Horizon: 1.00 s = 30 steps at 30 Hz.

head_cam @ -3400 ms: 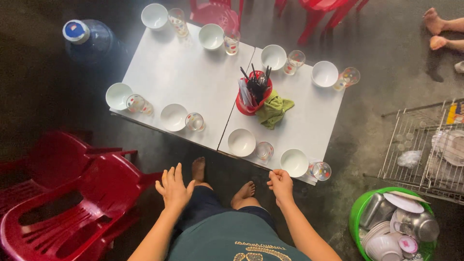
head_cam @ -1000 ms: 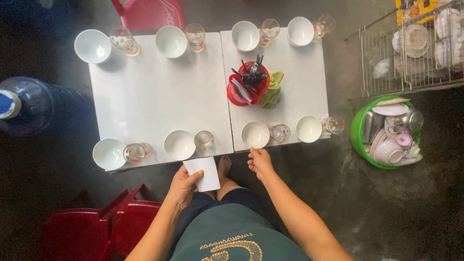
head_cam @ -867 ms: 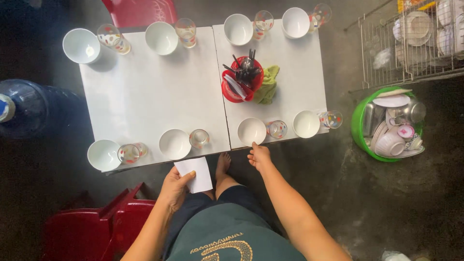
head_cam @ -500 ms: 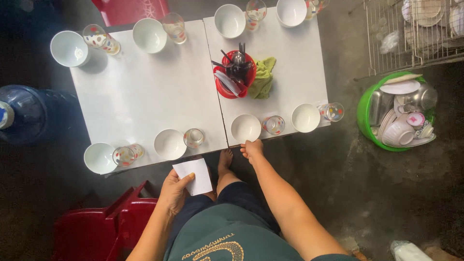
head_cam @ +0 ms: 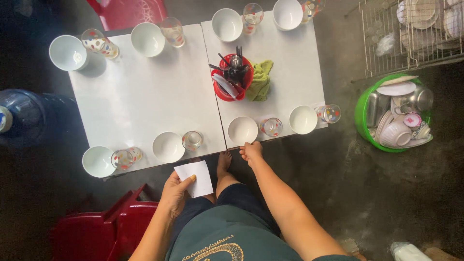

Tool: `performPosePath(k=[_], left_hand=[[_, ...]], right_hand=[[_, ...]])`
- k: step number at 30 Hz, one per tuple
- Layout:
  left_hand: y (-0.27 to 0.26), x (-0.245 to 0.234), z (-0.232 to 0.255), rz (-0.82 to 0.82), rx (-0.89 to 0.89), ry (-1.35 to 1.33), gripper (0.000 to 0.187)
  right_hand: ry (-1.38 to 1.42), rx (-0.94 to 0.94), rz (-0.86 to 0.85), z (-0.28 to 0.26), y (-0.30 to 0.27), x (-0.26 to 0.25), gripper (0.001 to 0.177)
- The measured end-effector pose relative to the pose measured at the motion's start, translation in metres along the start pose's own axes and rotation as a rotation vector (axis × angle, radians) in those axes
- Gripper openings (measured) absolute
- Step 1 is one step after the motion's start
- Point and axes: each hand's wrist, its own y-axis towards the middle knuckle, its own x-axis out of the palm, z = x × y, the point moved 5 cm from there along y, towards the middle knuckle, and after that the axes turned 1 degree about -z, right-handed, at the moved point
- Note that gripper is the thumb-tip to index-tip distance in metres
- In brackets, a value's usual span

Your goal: The recorder wipes drinking glasses with a cloth and arranges them on dining tables along with bowls and utensils.

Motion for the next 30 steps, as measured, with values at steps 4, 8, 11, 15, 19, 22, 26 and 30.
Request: performPosePath(k=[4, 8, 11, 15, 19, 22, 26, 30], left_hand=[[0.0, 0.0, 0.001, 0.003, 0.006, 0.006, 0.031], [-0.001, 0.0, 0.001, -0.01, -0.003, -0.005, 0.031], [-0.001, -0.003, 0.001, 0.005, -0.007, 0.024, 0.031], [-0.002, -0.008, 0.001, 0.02, -0.024, 0.054, 0.03], [0.0, -0.008, -0.001, 0.0, 0.001, 0.02, 0.03], [0.01, -0.01, -0.008, 0.009, 0.019, -0.007, 0.031], [0.022, -0.008, -0.019, 0.004, 0.051, -0.097, 0.032], [0.026, 0.001, -0.008, 0.063, 0.08, -0.109, 0.032]], right_hand=[[-0.022, -0.024, -0.009, -0.004, -0.007, -0.002, 0.017], [-0.034, -0.051, 0.009, -0.003, -0.004, -0.006, 0.018], [-0.014, -0.058, 0.002, 0.001, 0.001, -0.008, 0.018], [-0.035, -0.047, 0.022, 0.0, -0.004, -0.011, 0.018], [0.023, -0.008, 0.006, 0.008, -0.01, -0.01, 0.023], [0.067, 0.004, -0.106, -0.003, -0.059, 0.007, 0.027], [0.025, -0.079, -0.524, -0.011, -0.139, 0.042, 0.032], [-0.002, -0.039, -0.796, -0.01, -0.195, 0.064, 0.027]])
